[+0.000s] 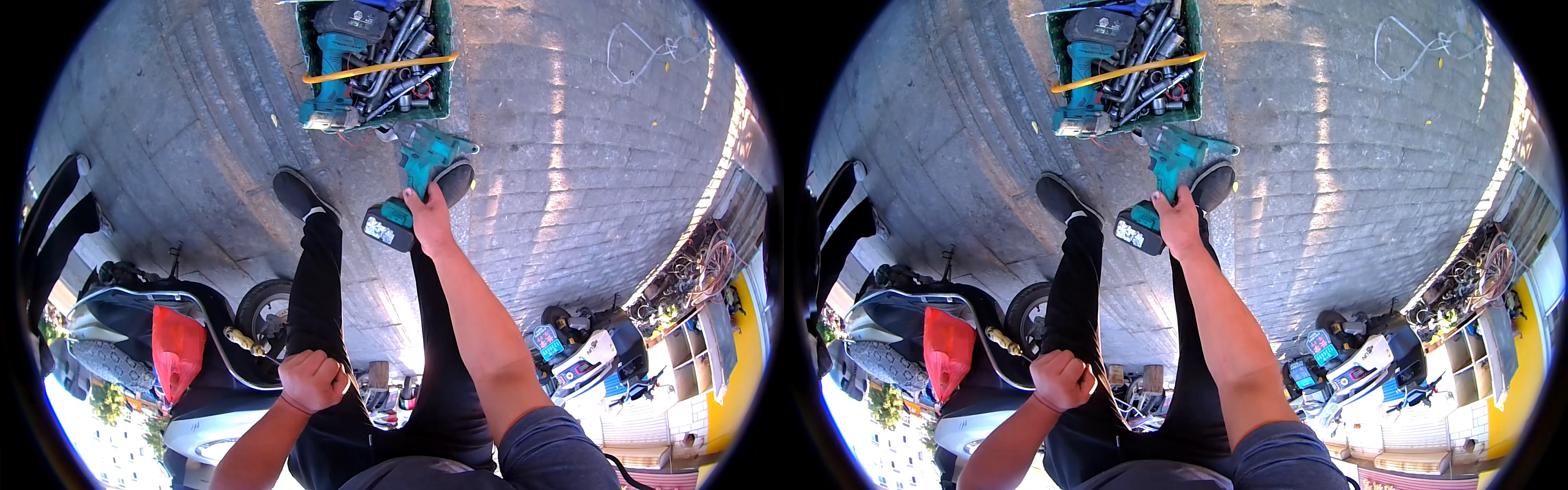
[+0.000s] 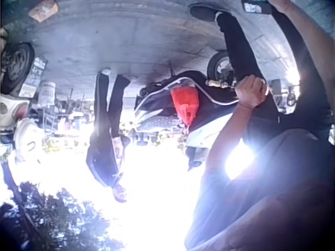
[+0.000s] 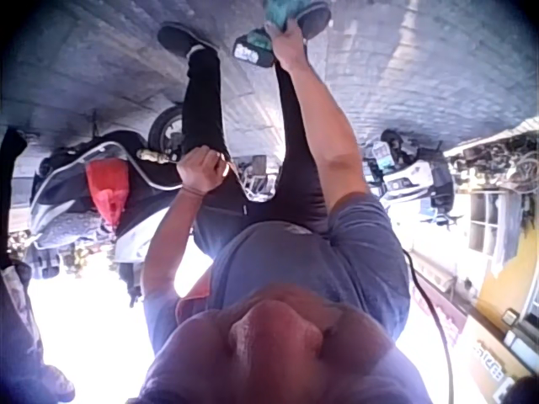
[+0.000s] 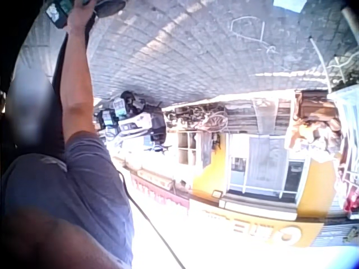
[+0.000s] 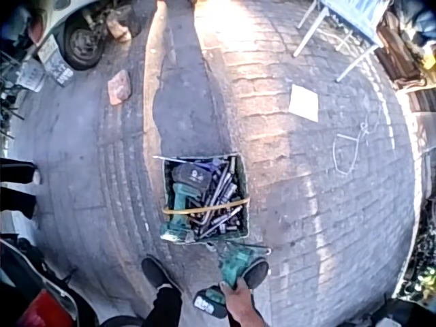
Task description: The person retrieves a wrench and pliers from an outdoor tool cabinet and uses them to adjust and tighten the mirror and handlebar components on a white electric scooter.
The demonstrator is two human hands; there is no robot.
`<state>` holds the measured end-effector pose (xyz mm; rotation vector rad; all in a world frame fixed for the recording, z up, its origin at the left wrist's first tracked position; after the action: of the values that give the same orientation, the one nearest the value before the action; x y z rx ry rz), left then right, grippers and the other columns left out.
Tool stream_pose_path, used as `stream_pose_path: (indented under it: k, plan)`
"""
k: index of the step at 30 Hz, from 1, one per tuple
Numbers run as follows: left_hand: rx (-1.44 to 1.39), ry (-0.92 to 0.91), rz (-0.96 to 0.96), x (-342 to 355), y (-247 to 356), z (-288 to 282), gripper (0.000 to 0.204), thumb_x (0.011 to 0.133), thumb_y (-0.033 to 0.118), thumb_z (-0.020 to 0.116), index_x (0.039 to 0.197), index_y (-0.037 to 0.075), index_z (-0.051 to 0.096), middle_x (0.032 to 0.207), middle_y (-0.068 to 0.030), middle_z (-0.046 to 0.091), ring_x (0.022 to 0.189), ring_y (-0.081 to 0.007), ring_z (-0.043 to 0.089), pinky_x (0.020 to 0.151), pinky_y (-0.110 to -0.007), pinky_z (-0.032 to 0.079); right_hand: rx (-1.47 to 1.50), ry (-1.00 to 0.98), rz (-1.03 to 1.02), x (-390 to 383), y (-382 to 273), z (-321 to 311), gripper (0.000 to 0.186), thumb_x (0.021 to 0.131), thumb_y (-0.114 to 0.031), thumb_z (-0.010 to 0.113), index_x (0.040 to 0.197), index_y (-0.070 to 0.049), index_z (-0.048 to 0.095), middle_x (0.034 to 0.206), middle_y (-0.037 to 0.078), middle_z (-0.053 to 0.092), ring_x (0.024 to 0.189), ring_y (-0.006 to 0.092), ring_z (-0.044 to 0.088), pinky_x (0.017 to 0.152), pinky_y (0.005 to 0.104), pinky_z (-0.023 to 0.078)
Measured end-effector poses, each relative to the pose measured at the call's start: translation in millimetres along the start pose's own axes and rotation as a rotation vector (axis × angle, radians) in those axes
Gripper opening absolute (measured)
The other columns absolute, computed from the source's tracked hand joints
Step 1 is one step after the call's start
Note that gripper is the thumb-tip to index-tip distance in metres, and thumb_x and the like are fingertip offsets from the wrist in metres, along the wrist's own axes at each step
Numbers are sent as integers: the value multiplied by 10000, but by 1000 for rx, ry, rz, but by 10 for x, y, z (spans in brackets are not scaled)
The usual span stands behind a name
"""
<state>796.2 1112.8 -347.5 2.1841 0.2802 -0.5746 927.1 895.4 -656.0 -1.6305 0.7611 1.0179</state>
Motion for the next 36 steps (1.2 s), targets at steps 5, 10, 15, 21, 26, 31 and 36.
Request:
stream_pose_path:
  k: [5, 10, 15, 21, 26, 31, 36]
  plan:
    - [6, -8, -12, -15, -6, -2, 256, 651, 89, 764, 632, 125, 511, 628, -54, 476, 523, -277, 538, 482, -407, 433, -85, -85, -22, 376, -409, 146, 265, 1049, -186, 742, 1198, 6, 636, 996, 61, 701, 896, 145, 635, 814, 341, 540]
    - [20, 2, -22, -51, 2, -8, 249, 654, 100, 769, 633, 127, 523, 625, -57, 483, 520, -285, 544, 475, -414, 434, 76, -215, 36, 894, -791, 373, 229, 1082, -176, 695, 1230, -13, 633, 1061, 87, 744, 944, 182, 694, 852, 366, 569]
    - [17, 14, -26, -124, -27, 27, 244, 659, 112, 777, 640, 138, 535, 625, -51, 483, 518, -281, 543, 474, -417, 432, 113, -234, 55, 1321, -1125, 586, 248, 1097, -244, 683, 1241, -42, 673, 1075, 56, 746, 946, 196, 678, 887, 409, 552]
    - [29, 52, 11, -125, -22, -25, 279, 682, 126, 778, 634, 166, 506, 630, -24, 481, 522, -246, 543, 472, -392, 433, -296, 176, -219, 1445, -1527, 459, 279, 1094, -240, 619, 1264, -29, 685, 1118, 208, 745, 990, 347, 709, 902, 454, 541]
    - [40, 146, 19, -140, 50, -217, 238, 699, 131, 796, 669, 149, 561, 646, -44, 510, 544, -279, 573, 487, -427, 455, -660, -9, -514, 31, -1815, 481, 481, 1083, -253, 626, 1516, -70, 522, 1081, 274, 706, 1009, 419, 703, 893, 487, 535]
    - [113, 199, 42, -41, 261, -491, 184, 811, 203, 765, 742, 144, 605, 734, -55, 586, 648, -299, 652, 564, -443, 525, -729, -420, -92, -2136, -1807, -390, 230, 1121, -190, 566, 1292, -59, 647, 882, 61, 664, 765, 159, 662, 704, 354, 545]
    - [235, -105, -165, -277, 305, -296, 235, 977, 322, 629, 1024, 98, 679, 979, -132, 727, 908, -383, 742, 780, -534, 594, -1068, -366, 6, -4362, -2172, -1521, 322, 1050, -362, 653, 1161, -69, 726, 1010, 156, 777, 979, 335, 761, 871, 419, 587]
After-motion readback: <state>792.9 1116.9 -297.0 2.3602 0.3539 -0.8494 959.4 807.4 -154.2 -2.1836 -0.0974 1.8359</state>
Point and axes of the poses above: each hand's wrist, its own x-axis towards the middle knuckle, its own z-axis out of the palm, y = z × x, the point moved 8 cm from there along x, towards the middle knuckle
